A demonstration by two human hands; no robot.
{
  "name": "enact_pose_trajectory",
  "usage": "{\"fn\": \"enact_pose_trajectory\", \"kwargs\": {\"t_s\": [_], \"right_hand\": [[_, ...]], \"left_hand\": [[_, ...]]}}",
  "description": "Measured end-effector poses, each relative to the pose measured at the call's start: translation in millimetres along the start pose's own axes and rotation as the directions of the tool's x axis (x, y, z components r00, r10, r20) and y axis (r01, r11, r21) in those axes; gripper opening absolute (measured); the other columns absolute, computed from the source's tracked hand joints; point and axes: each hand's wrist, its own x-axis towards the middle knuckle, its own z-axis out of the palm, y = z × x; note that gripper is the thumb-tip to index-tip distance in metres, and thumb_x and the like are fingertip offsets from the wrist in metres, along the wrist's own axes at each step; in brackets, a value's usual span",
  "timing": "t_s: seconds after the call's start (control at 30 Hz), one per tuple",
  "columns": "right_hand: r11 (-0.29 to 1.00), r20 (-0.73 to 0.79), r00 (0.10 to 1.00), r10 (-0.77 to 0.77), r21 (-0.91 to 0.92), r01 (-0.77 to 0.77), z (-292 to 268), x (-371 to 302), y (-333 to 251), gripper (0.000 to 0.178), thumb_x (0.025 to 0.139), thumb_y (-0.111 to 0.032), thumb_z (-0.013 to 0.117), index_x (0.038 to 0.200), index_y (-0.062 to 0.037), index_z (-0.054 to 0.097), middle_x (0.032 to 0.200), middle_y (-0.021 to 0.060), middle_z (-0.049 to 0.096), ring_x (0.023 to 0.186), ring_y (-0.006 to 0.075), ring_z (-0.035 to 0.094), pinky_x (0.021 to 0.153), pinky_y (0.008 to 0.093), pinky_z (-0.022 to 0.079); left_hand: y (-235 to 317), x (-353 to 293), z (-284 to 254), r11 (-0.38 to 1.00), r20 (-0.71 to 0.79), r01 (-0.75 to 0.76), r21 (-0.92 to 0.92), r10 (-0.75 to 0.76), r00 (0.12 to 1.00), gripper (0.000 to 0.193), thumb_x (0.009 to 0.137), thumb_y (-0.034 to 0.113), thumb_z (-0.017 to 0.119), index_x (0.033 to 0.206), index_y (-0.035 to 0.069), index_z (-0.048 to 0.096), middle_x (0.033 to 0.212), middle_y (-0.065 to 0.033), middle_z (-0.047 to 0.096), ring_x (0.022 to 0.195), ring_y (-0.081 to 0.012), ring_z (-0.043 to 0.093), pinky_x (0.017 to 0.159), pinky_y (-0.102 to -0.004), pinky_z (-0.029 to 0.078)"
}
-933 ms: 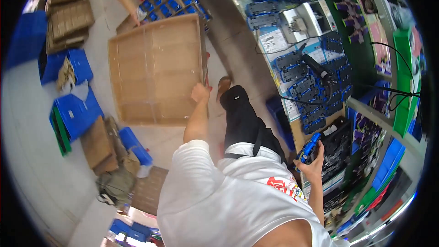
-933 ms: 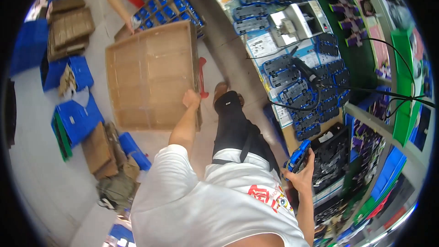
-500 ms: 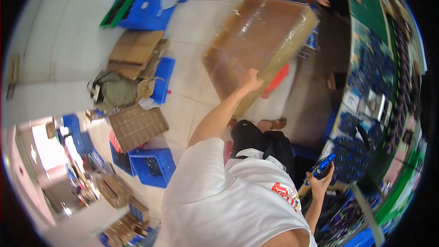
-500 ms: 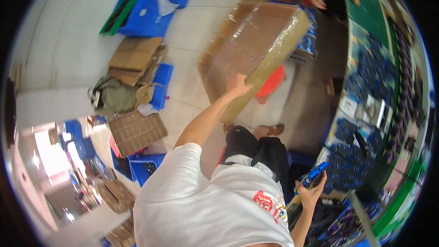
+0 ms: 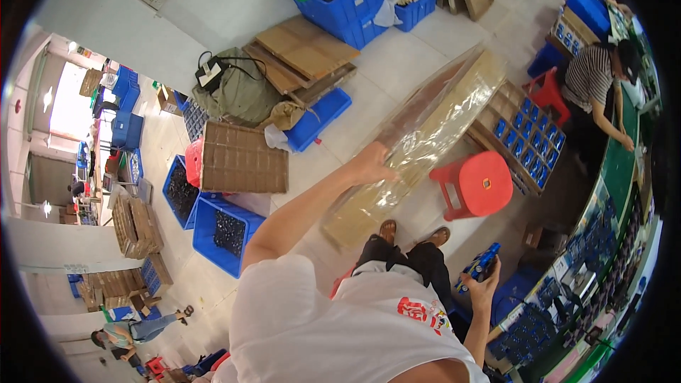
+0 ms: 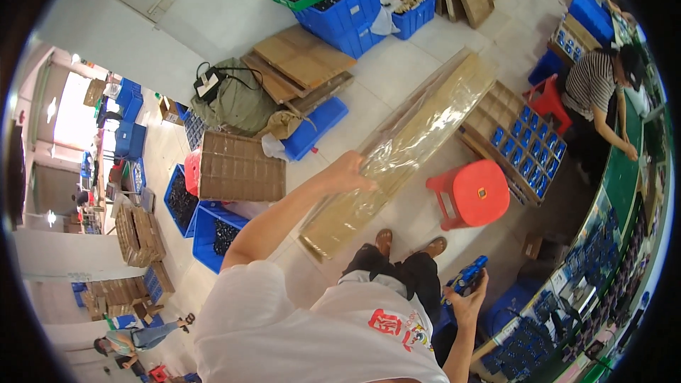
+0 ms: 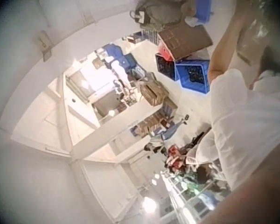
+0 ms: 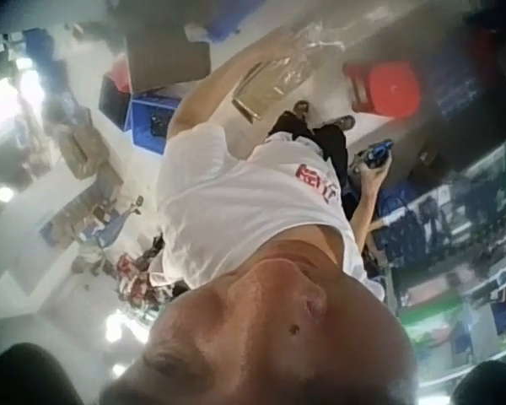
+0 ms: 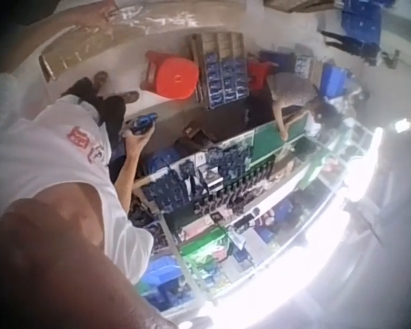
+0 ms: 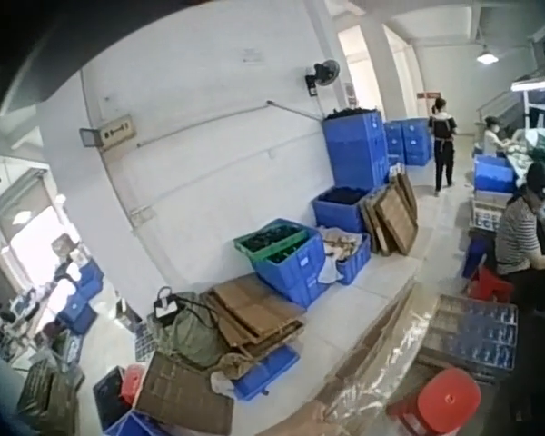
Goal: The person moves a plastic bin, carries a box of toy car chassis to a workbench, unloads the chassis onto the table, and drives screws into them using an electric screwdriver.
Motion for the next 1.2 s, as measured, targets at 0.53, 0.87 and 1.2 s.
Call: {"fn": "enact_pose_trajectory", "kwargs": {"t_s": [0.53,0.87,1.2], "right_hand": [[0.978,0.292,0.944,-0.156,-0.088,0.189,135,133,-98,0.099,0.053,-0.015,0.090,0.138,0.0027,0.042,0.115,0.0110,0.059,0.108,0.0221,0.058,0.096,0.0376,0.048],[0.995,0.024,0.999,-0.023,-0.092,0.025,229,137,-136,0.097,0.054,-0.014,0.088,0.138,0.0035,0.044,0.111,0.0109,0.061,0.097,0.0227,0.062,0.090,0.0362,0.052],[0.994,-0.114,0.988,0.108,-0.016,-0.111,312,86,-132,0.114,0.049,-0.022,0.093,0.145,0.0041,0.037,0.133,0.0163,0.053,0.124,0.0273,0.053,0.108,0.0411,0.042]], "left_hand": [[-24,-23,-267,0.642,-0.494,0.434,0.631,-0.098,0.864,0.024,0.068,0.013,0.069,0.087,-0.001,0.074,0.087,-0.0274,0.069,0.089,-0.0440,0.069,0.079,-0.0514,0.055],[-229,162,-437,0.137,-0.700,0.706,0.695,-0.099,0.707,0.042,0.089,0.018,0.061,0.127,0.002,0.062,0.137,-0.0208,0.059,0.133,-0.0375,0.050,0.110,-0.0637,0.033],[-336,158,-96,0.892,0.240,0.164,0.421,-0.285,0.928,0.063,0.081,0.035,0.075,0.133,0.003,0.059,0.142,-0.0236,0.051,0.135,-0.0393,0.045,0.111,-0.0493,0.040]]}}
